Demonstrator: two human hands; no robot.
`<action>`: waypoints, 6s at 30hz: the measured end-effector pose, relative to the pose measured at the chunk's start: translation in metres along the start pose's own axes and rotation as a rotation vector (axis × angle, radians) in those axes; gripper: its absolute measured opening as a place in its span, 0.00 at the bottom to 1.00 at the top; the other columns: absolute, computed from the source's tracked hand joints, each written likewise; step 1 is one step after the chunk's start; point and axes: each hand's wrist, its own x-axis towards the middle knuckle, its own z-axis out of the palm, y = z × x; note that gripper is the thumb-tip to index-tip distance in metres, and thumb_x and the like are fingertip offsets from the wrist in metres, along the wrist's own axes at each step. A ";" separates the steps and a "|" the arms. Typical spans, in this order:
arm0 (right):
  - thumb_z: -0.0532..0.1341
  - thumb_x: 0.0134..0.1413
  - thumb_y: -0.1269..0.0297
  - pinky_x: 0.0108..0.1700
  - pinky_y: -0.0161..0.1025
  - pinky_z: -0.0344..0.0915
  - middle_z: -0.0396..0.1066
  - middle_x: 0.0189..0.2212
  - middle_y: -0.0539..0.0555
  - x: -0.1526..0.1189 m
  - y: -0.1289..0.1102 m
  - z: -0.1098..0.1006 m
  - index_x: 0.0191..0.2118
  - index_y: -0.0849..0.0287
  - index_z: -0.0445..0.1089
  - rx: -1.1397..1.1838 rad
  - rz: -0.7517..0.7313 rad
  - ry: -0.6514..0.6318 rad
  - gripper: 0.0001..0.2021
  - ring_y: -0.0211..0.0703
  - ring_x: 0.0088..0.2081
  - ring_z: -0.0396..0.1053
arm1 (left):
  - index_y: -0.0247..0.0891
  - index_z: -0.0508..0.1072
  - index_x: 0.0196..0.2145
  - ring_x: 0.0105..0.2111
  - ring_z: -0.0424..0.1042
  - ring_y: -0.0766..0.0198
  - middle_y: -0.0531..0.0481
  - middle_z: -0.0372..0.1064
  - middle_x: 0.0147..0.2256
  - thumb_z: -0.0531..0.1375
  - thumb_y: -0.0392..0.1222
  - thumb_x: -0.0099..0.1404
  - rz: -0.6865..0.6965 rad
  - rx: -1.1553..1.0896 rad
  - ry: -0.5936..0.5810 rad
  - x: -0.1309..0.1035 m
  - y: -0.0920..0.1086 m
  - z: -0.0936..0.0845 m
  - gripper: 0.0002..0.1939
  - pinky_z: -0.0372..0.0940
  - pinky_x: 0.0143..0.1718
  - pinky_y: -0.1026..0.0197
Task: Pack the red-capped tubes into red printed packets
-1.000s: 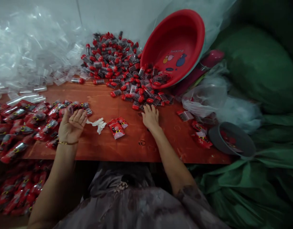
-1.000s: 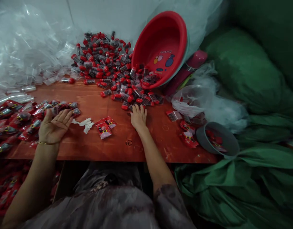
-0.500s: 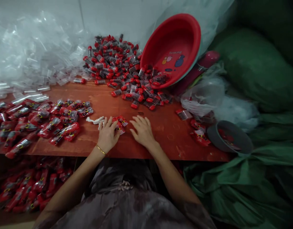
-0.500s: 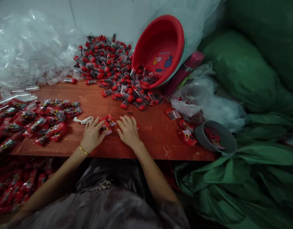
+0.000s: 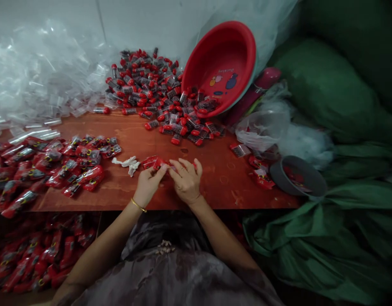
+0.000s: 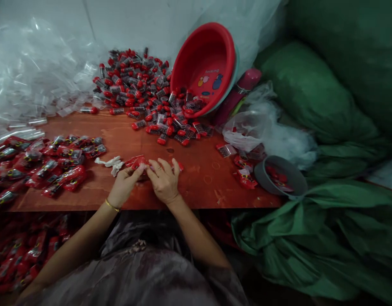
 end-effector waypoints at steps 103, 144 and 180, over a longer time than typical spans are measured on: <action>0.64 0.46 0.51 0.20 0.31 0.58 0.62 0.15 0.44 -0.013 0.000 0.011 0.21 0.56 0.62 0.976 0.477 -0.009 0.16 0.33 0.17 0.59 | 0.33 0.71 0.22 0.20 0.68 0.71 0.54 0.69 0.20 0.71 0.48 0.43 -0.165 -0.508 -0.123 -0.007 -0.019 0.021 0.17 0.65 0.26 0.67; 0.51 0.62 0.56 0.59 0.55 0.49 0.59 0.60 0.59 0.000 -0.009 0.039 0.56 0.53 0.65 0.068 -0.087 -0.128 0.20 0.56 0.61 0.52 | 0.37 0.67 0.55 0.62 0.53 0.50 0.40 0.62 0.58 0.48 0.42 0.67 0.636 1.164 0.214 0.009 -0.037 -0.045 0.21 0.48 0.60 0.43; 0.57 0.57 0.58 0.56 0.48 0.59 0.70 0.51 0.60 -0.010 -0.027 0.025 0.55 0.59 0.65 0.576 0.248 0.112 0.21 0.49 0.53 0.65 | 0.38 0.80 0.32 0.31 0.73 0.61 0.49 0.77 0.29 0.62 0.45 0.57 0.364 0.214 0.181 -0.009 -0.015 -0.019 0.09 0.67 0.40 0.60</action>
